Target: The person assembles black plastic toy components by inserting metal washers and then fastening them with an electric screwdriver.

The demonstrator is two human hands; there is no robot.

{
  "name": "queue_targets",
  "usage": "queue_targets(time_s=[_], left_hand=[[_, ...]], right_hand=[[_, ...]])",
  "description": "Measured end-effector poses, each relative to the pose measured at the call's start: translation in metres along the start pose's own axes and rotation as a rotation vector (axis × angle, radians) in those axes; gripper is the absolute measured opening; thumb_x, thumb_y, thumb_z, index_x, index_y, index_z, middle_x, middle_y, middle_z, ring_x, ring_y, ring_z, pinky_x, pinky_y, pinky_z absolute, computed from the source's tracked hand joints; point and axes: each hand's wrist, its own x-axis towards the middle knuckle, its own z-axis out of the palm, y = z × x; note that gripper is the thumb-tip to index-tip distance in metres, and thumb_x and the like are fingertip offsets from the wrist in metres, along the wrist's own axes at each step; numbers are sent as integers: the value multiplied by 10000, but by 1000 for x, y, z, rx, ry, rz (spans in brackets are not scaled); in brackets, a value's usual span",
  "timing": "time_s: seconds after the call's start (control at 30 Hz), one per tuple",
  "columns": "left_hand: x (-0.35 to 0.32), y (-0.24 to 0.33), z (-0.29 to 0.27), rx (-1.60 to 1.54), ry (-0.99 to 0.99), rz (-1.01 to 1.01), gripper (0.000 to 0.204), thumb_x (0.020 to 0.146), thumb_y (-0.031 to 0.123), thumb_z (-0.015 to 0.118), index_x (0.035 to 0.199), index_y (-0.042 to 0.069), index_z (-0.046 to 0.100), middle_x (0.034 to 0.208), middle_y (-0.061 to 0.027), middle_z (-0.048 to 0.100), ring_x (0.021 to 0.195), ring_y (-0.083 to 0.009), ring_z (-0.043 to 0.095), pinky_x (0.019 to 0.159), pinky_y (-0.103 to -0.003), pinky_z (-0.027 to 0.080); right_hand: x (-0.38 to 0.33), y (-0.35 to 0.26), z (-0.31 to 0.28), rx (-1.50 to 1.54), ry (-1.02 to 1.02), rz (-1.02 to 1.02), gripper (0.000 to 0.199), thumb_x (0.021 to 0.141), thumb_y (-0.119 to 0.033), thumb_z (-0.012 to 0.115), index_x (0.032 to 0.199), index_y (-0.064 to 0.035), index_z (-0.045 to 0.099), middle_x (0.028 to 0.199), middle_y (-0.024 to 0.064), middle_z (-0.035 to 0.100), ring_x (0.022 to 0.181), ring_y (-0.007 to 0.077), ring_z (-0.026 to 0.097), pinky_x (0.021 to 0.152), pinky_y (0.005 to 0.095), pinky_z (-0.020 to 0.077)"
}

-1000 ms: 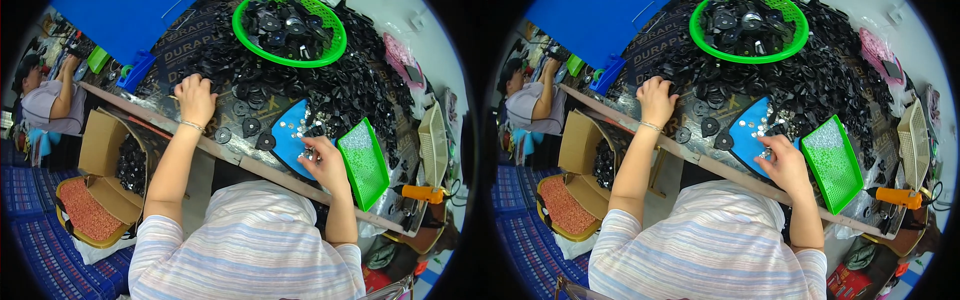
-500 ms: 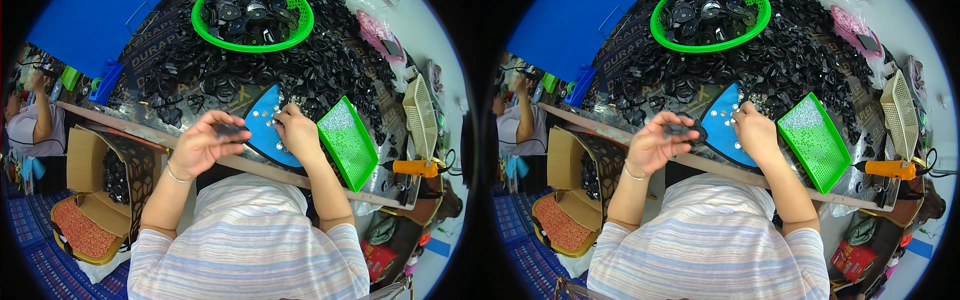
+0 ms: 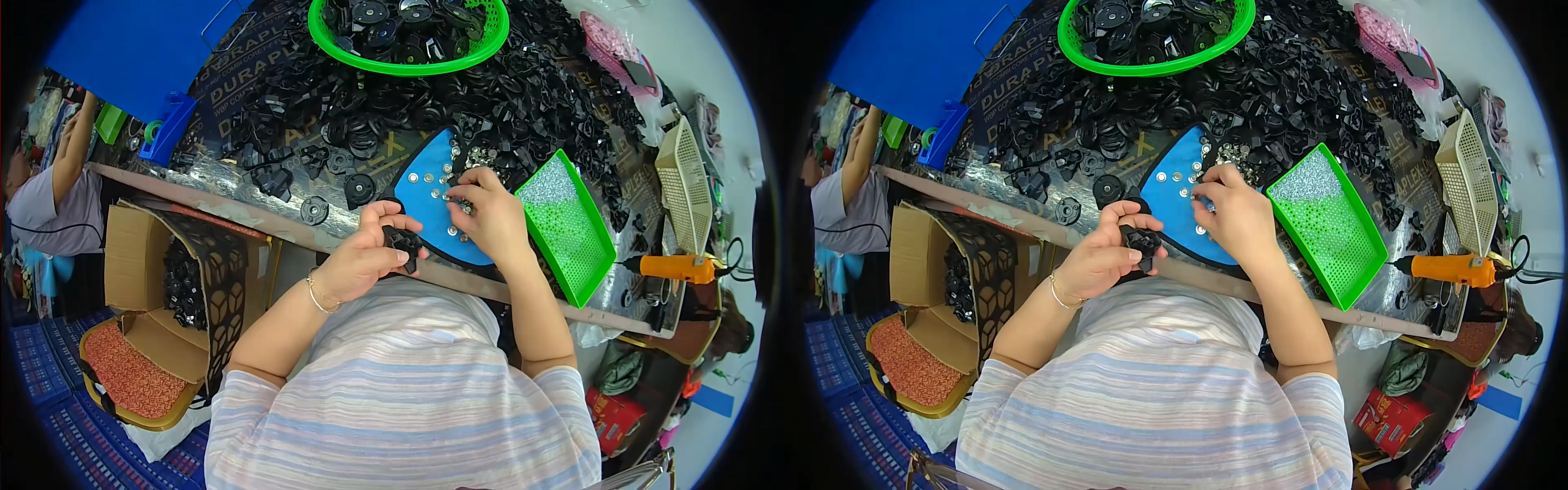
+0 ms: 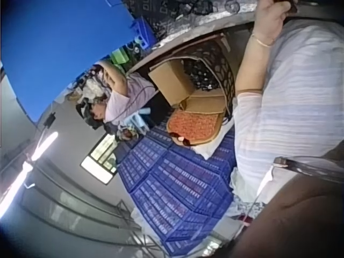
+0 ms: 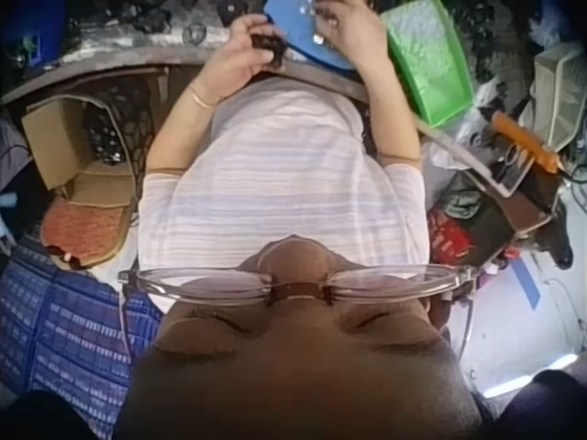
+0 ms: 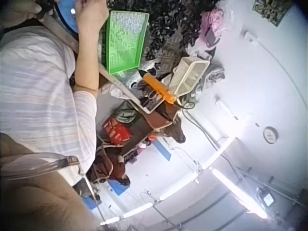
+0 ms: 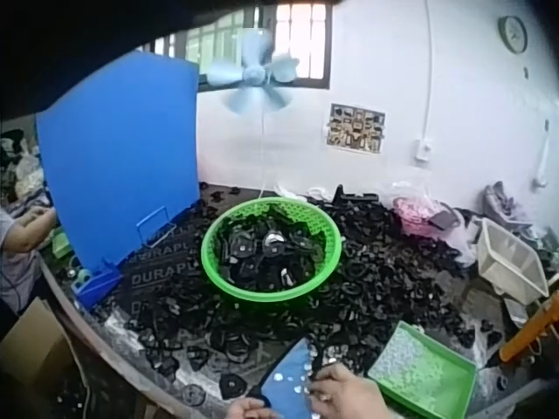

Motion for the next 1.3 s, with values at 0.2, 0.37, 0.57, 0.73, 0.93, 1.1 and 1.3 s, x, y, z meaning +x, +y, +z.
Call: queue_targets(time_s=[0.2, 0.37, 0.57, 0.73, 0.93, 1.1, 1.3], left_hand=[[10, -11, -5, 51, -95, 48, 509, 811, -1, 572, 1183, 119, 245, 1141, -97, 442, 1016, -213, 522, 841, -320, 456], [15, -13, -6, 38, -66, 16, 334, 844, 18, 539, 1126, 74, 368, 1108, -76, 464, 1022, -167, 514, 870, -303, 437], [16, -14, 2, -222, -71, 9, 279, 873, 29, 502, 1129, 75, 400, 1077, -55, 489, 1024, -154, 512, 916, -351, 441], [15, -17, 2, -270, -86, 1, 212, 890, 40, 478, 1091, 49, 410, 1087, -65, 494, 1025, -156, 517, 932, -353, 441], [15, -17, 2, -344, -82, -27, 204, 891, 36, 470, 1086, 34, 410, 1107, -93, 497, 1031, -169, 521, 928, -349, 449], [15, -11, 5, -383, -97, -41, 214, 890, 37, 468, 1094, 26, 406, 1117, -114, 500, 1062, -240, 528, 924, -357, 455], [8, -9, 3, -306, -48, -39, 227, 892, 29, 454, 1113, 22, 400, 1120, -129, 505, 1083, -292, 523, 909, -356, 467]], right_hand=[[-7, -14, -20, 407, 11, 43, 219, 629, -1, 702, 840, -51, 666, 879, 27, 556, 542, 70, 477, 471, 192, 396], [-11, -23, -27, 517, -1, -54, 194, 635, -42, 701, 823, -80, 670, 875, 24, 575, 512, 67, 499, 452, 190, 421], [-13, -30, -21, 470, -14, -101, 187, 634, -60, 712, 813, -84, 666, 876, 13, 576, 520, 94, 539, 468, 217, 456], [-12, -35, -19, 376, -18, -105, 186, 632, -72, 718, 809, -85, 662, 878, 14, 578, 535, 129, 567, 475, 240, 469], [-11, -37, -21, 410, -12, -95, 183, 642, -67, 714, 817, -78, 661, 882, 16, 578, 545, 123, 562, 474, 232, 466], [-6, -23, -29, 463, 108, 42, 188, 660, -58, 697, 844, -69, 660, 893, 17, 580, 504, 98, 501, 459, 204, 430], [-8, -4, -24, -27, -126, 83, 205, 663, -110, 696, 862, -76, 658, 880, 21, 584, 549, 152, 548, 528, 276, 450]])
